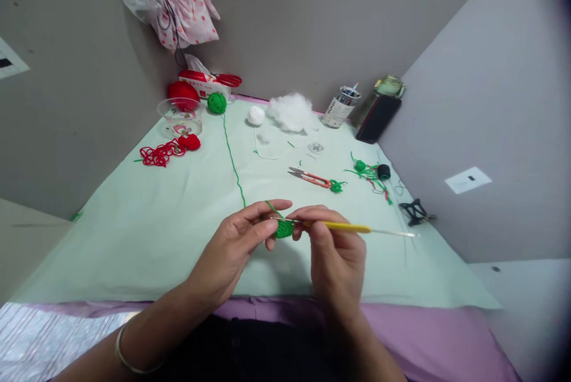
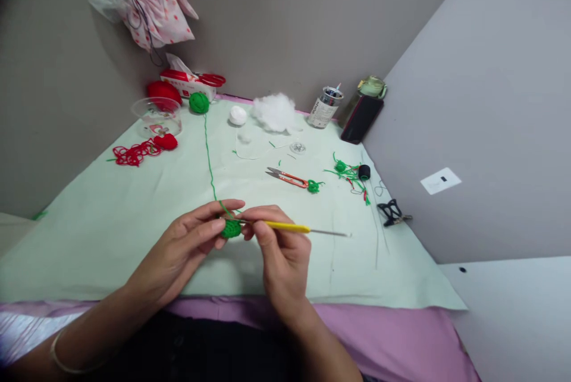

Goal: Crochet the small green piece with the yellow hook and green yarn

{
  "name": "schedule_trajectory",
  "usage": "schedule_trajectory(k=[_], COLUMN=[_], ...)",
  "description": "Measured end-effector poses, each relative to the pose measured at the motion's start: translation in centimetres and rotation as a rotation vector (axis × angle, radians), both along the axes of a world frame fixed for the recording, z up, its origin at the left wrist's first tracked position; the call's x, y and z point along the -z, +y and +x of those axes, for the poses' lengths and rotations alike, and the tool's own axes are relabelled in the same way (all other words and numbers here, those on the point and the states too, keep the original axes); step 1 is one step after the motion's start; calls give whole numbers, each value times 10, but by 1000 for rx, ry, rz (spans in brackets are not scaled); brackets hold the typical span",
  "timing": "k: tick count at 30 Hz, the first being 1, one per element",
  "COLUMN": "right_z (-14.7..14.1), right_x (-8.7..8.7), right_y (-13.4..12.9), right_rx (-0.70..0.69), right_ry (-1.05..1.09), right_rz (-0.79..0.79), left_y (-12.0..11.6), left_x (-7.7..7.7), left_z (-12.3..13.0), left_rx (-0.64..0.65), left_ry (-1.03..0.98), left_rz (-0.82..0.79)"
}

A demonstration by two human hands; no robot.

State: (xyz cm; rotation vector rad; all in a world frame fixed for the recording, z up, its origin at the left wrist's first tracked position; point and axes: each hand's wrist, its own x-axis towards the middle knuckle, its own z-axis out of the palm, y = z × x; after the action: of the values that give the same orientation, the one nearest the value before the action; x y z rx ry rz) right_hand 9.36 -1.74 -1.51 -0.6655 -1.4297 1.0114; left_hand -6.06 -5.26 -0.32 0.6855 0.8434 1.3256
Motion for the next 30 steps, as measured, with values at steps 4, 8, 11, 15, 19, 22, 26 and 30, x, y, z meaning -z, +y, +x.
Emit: schedule_trajectory(k=[4,8,11,15,19,22,26,30], right_z=[2,3,4,6,5,4,4,1], right_x=[1,-2,-4,1,15,21,12,1], right_y=[4,4,-1,-8,-11,-11,-8,-2], right_rx=[-46,-93,-49,104,225,340,245,53], right_ry=[109,129,64,-196,-447,-566,-251,-13], right_rz=[-133,-166,-98,193,566,704,409,118], left_y=[1,0,-2,-5,-6,-4,1,1], left_x=[1,1,3,7,6,2,0,1], left_z=[-3,-6,-7,-7,0,3,-3,-4], left_rx=[2,-15,-21,-71,-143,-34,77,-27], left_ry=[58,111,130,223,198,-70,-218,-92], left_rz=[10,-5,9,66,40,-95,-166,-62])
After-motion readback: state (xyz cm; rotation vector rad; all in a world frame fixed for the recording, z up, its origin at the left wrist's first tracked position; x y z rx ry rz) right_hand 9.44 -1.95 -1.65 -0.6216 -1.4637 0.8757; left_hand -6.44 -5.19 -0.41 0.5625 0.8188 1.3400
